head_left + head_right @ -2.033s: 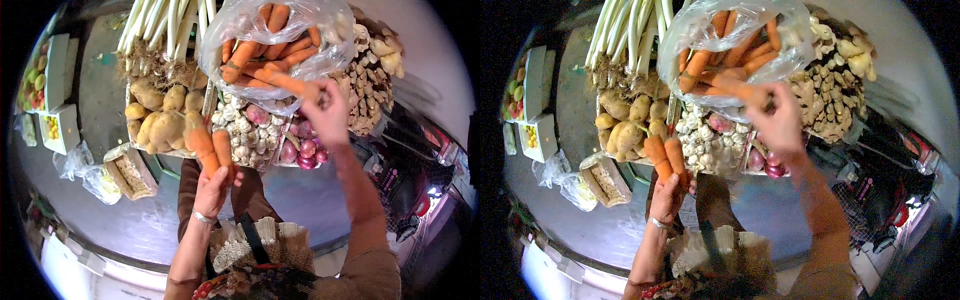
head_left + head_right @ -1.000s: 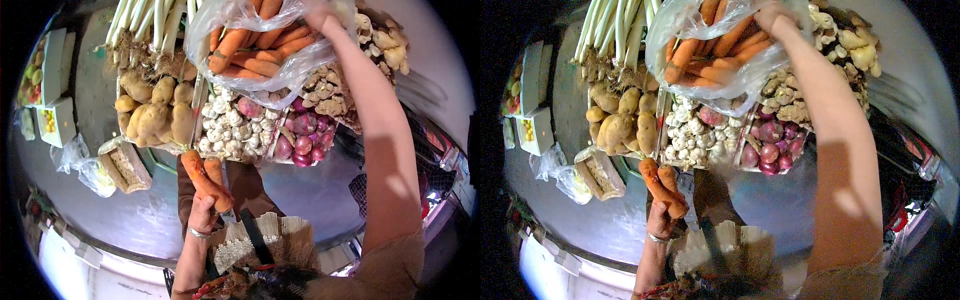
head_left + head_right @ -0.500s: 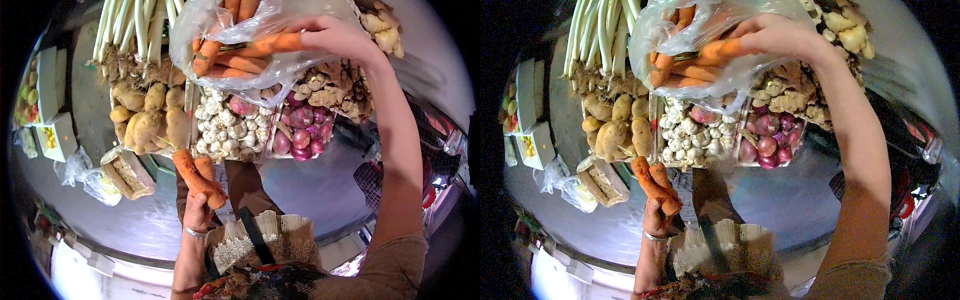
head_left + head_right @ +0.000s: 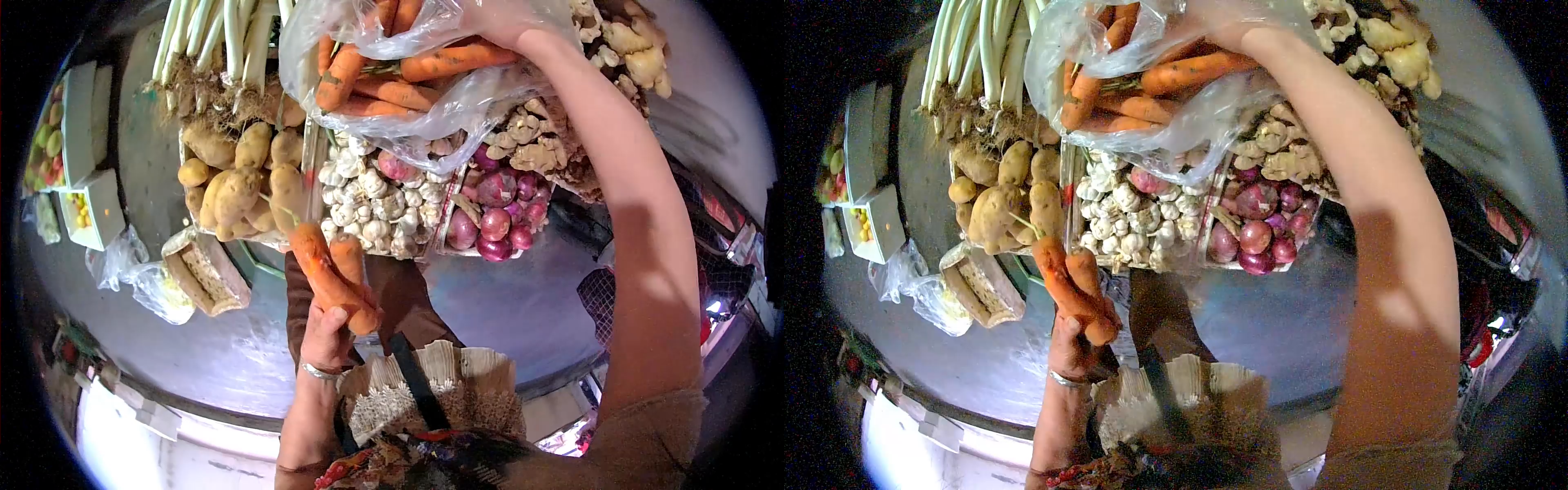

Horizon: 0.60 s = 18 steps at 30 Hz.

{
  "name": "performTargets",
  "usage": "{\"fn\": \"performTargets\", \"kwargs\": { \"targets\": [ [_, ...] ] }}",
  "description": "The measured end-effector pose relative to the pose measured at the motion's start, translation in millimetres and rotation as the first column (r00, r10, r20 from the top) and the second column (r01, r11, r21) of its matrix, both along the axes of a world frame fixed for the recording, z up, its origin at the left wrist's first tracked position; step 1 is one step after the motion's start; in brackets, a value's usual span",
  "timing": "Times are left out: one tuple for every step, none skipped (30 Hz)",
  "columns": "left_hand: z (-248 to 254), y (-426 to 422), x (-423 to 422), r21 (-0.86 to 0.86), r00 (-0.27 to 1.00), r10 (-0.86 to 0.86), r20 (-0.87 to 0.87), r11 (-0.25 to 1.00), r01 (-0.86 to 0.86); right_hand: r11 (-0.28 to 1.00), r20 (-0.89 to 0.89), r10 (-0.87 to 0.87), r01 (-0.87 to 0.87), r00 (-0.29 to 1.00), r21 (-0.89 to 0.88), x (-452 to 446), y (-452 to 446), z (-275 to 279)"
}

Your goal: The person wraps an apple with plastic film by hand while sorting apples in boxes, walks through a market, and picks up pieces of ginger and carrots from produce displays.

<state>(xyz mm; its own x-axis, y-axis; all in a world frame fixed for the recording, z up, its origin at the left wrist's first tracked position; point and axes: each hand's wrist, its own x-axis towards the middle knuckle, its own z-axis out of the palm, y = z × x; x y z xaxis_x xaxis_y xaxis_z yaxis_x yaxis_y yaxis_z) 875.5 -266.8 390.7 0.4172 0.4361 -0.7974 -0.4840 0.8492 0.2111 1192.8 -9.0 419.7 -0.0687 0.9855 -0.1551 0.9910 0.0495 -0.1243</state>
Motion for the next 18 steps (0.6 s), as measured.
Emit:
{"fn": "performTargets", "kwargs": {
  "targets": [
    [-1,7,1,0.000,1.000,0.003,0.001,1.000,-0.003,0.999,0.053,0.041,-0.041,0.998,-0.003,-2,-1,6],
    [-4,16,2,0.048,0.999,-0.044,0.006,0.998,0.044,0.995,-0.127,0.077,-0.067,0.989,0.079,-6,-5,15],
    [-7,27,4,0.096,0.996,-0.092,0.008,0.991,0.091,0.983,-0.293,0.138,-0.095,0.946,0.157,-10,-10,25],
    [0,44,16,0.118,0.998,-0.057,-0.037,0.991,0.061,0.995,-0.261,0.092,-0.079,0.961,0.057,-3,-15,19],
    [3,60,26,0.129,0.997,-0.039,-0.072,0.990,0.048,0.997,-0.225,0.048,-0.059,0.973,-0.043,6,-22,10],
    [-6,76,27,0.201,0.992,-0.118,0.045,0.974,0.107,0.989,-0.184,0.009,-0.035,0.983,-0.142,17,-30,-1],
    [-12,92,33,0.239,0.985,-0.153,0.085,0.962,0.129,0.971,-0.137,-0.027,-0.007,0.990,-0.238,27,-36,-11],
    [-12,109,48,0.306,0.996,-0.082,0.039,0.950,0.066,0.943,-0.087,-0.058,0.026,0.994,-0.333,35,-41,-20],
    [-18,128,57,0.367,0.990,-0.106,0.097,0.928,0.063,0.942,-0.088,-0.056,0.023,0.995,-0.335,40,-43,-26],
    [-9,146,73,0.375,0.990,-0.043,0.132,0.927,-0.009,0.960,-0.137,-0.046,0.006,0.990,-0.278,44,-45,-33],
    [-21,163,80,0.403,0.972,-0.079,0.223,0.915,-0.018,0.975,-0.184,-0.035,-0.006,0.982,-0.221,48,-46,-40],
    [-26,182,94,0.487,0.953,-0.088,0.290,0.871,-0.068,0.975,-0.185,-0.036,-0.006,0.982,-0.222,55,-44,-51],
    [-32,202,101,0.473,0.929,-0.144,0.341,0.880,-0.037,0.973,-0.187,0.019,-0.061,0.982,-0.224,64,-40,-63],
    [-38,220,112,0.500,0.949,-0.180,0.260,0.865,0.027,0.967,-0.188,0.075,-0.118,0.979,-0.226,68,-35,-71],
    [-42,237,123,0.522,0.961,-0.212,0.176,0.848,0.092,0.967,-0.188,0.079,-0.121,0.979,-0.225,65,-29,-71],
    [-38,253,130,0.490,0.957,-0.156,0.244,0.871,0.017,0.935,0.059,0.181,-0.153,0.982,-0.319,57,-20,-69],
    [-29,266,136,0.452,0.945,-0.098,0.311,0.890,-0.056,0.897,0.291,0.291,-0.154,0.911,-0.415,53,-14,-69],
    [-15,276,139,0.579,0.956,-0.126,0.263,0.813,-0.052,0.896,0.291,0.292,-0.155,0.911,-0.415,59,-11,-72]
  ]
}}
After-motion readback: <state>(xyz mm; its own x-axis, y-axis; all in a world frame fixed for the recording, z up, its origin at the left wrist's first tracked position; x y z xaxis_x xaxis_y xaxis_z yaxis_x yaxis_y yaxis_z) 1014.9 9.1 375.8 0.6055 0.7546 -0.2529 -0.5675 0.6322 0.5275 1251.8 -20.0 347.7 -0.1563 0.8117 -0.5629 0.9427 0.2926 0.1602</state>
